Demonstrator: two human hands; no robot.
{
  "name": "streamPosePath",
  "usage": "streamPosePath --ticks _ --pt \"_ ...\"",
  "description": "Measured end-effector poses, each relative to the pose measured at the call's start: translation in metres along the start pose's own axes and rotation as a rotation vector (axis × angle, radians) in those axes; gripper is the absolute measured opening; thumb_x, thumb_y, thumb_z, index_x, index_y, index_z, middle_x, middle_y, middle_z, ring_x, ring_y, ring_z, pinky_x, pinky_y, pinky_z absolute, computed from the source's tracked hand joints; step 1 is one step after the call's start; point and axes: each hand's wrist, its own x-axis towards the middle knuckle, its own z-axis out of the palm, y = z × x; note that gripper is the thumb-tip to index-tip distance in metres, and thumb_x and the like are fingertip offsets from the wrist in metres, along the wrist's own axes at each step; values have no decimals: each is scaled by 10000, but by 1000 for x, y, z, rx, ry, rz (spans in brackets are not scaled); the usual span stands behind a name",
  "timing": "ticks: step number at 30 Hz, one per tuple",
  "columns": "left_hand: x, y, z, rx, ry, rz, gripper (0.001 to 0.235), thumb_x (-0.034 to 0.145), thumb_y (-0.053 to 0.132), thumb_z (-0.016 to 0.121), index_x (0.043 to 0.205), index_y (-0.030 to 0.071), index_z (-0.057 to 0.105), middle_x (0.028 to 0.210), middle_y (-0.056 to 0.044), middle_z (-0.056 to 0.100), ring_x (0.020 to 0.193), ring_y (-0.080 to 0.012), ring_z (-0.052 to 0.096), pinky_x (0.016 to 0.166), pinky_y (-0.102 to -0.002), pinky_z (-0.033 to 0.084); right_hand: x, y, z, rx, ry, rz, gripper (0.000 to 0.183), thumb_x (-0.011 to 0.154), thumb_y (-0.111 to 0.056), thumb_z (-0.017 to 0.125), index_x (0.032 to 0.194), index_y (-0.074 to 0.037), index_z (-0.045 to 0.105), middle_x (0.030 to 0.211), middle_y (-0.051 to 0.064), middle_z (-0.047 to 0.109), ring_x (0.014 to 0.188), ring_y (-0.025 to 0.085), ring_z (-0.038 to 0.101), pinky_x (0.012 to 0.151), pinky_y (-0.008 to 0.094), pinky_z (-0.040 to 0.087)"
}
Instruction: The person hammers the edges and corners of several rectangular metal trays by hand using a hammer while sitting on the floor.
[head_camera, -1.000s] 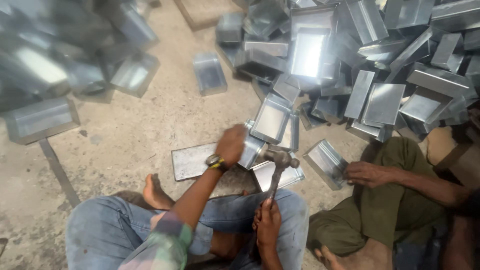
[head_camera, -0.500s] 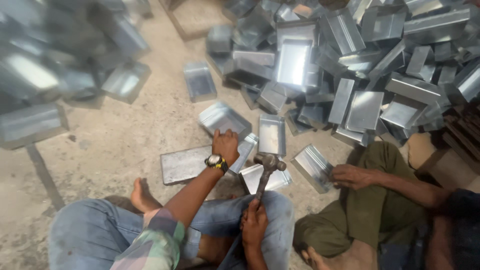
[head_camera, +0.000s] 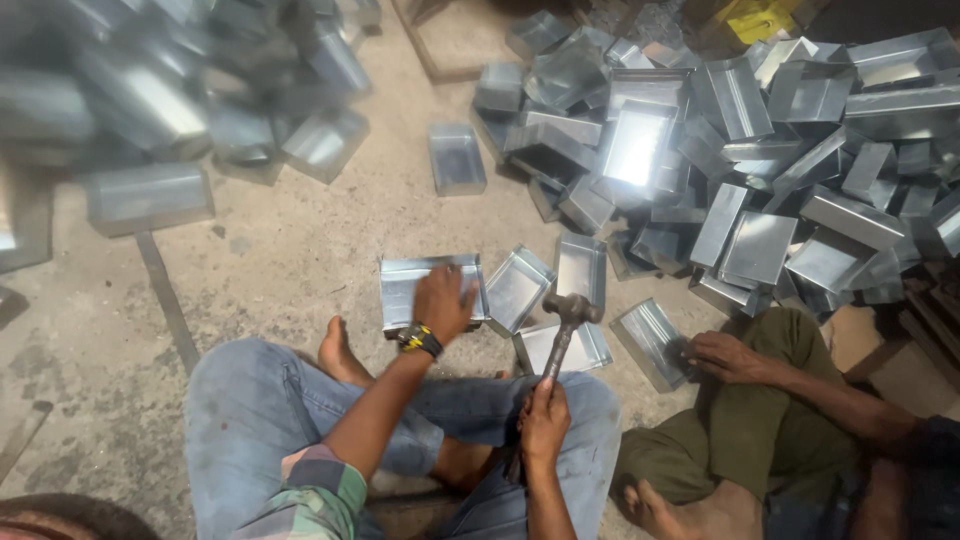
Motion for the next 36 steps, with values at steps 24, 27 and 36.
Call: streamPosePath --ticks 24,27,36 --pt "37 -54 -9 376 -136 13 862 878 476 477 1581 20 276 1704 -164 97 1571 -369 26 1216 -665 -8 22 -24 37 -694 -82 -436 362 1032 -234 634 1310 -1 650 766 69 648 696 101 606 610 310 489" --pt "45 -53 -13 372 -175 -29 897 852 480 484 1594 42 237 1704 -163 50 1566 -361 -5 1207 -652 -41 20 -29 29 -618 -10 -336 375 1000 -265 619 1287 -26 662 731 92 640 654 149 608 592 365 491" --pt "27 -46 -21 338 -211 -41 974 794 460 550 1604 32 218 1715 -151 36 1574 -359 -25 1213 -657 -53 12 -25 43 -517 -35 -338 381 998 -259 612 1298 -26 650 655 32 625 584 103 579 556 291 471"
